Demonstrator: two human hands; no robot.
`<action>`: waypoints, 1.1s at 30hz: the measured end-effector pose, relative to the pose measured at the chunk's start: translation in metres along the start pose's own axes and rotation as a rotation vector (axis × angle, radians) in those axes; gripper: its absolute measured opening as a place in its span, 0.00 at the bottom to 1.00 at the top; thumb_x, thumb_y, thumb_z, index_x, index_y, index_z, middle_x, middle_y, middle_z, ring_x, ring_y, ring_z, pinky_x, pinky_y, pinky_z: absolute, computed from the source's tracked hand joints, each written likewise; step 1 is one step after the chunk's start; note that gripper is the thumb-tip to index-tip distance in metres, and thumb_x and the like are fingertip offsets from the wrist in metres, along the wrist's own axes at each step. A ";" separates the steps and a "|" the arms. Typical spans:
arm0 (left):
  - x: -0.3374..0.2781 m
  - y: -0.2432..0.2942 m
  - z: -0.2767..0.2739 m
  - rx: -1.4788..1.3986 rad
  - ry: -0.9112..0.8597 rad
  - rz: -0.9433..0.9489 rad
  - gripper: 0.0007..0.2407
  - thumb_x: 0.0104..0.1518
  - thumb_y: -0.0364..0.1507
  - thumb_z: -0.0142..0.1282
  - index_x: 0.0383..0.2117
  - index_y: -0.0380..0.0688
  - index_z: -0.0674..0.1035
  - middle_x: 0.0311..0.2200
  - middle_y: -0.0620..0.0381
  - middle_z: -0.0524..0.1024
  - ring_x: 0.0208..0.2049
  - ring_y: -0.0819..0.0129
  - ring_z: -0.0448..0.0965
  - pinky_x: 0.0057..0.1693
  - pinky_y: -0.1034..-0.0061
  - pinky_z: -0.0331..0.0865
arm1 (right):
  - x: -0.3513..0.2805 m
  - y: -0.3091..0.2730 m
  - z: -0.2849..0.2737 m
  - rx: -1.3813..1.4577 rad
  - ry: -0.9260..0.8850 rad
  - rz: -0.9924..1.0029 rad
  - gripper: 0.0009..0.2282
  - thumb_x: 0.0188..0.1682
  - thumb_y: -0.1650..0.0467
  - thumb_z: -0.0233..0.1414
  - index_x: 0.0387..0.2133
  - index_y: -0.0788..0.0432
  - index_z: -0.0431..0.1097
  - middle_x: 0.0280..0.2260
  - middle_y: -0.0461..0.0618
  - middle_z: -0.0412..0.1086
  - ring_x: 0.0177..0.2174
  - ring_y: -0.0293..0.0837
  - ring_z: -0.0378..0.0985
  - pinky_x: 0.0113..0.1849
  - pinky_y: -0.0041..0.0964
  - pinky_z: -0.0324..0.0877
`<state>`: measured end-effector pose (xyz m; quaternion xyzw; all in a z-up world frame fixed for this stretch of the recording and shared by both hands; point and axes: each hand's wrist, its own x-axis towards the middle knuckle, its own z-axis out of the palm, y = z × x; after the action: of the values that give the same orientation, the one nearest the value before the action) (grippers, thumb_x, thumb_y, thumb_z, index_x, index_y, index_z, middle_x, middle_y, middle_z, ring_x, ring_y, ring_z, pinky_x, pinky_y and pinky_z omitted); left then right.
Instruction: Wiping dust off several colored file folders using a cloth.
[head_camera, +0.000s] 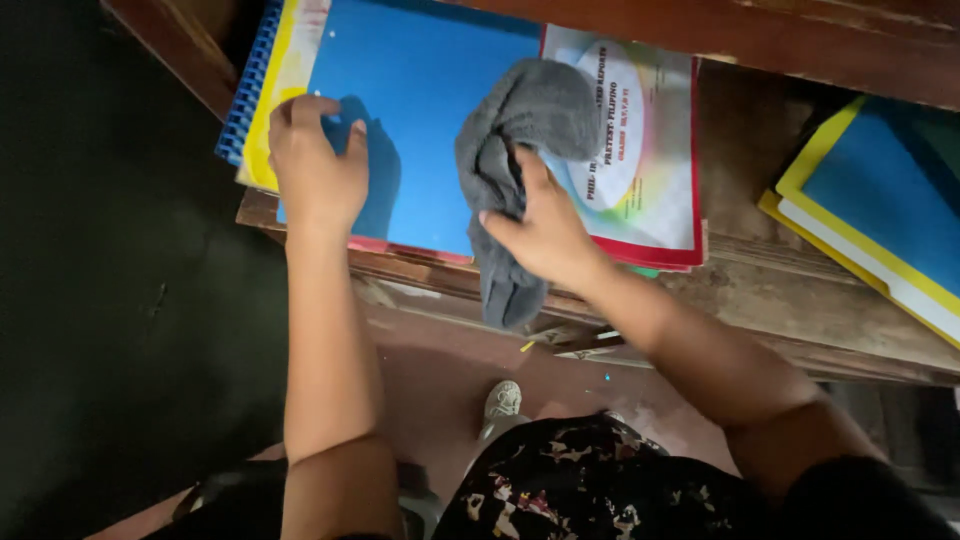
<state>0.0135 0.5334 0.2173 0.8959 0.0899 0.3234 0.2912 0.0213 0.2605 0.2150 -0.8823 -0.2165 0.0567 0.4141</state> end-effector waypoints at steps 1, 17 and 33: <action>0.008 -0.010 0.002 -0.002 -0.002 0.000 0.10 0.60 0.27 0.64 0.44 0.42 0.77 0.48 0.38 0.71 0.50 0.35 0.72 0.52 0.41 0.63 | 0.009 -0.003 0.002 -0.001 0.001 0.002 0.37 0.47 0.62 0.56 0.66 0.65 0.46 0.61 0.68 0.61 0.57 0.65 0.66 0.55 0.51 0.63; 0.042 -0.049 0.039 0.444 -0.167 0.040 0.23 0.68 0.42 0.43 0.66 0.45 0.67 0.70 0.40 0.51 0.71 0.45 0.42 0.69 0.40 0.30 | 0.090 -0.011 0.062 -0.206 -0.080 0.102 0.38 0.44 0.58 0.54 0.67 0.58 0.45 0.62 0.66 0.58 0.51 0.69 0.69 0.43 0.59 0.69; 0.007 0.024 0.046 0.333 0.023 -0.024 0.29 0.73 0.45 0.34 0.73 0.35 0.57 0.73 0.42 0.43 0.72 0.50 0.28 0.70 0.37 0.18 | -0.002 0.024 0.011 -0.039 0.339 -0.584 0.12 0.46 0.72 0.56 0.41 0.65 0.66 0.43 0.58 0.64 0.43 0.61 0.72 0.44 0.49 0.67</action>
<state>0.0474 0.4952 0.2061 0.9267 0.1564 0.3108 0.1416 0.0245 0.2537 0.1901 -0.7877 -0.3891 -0.2161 0.4260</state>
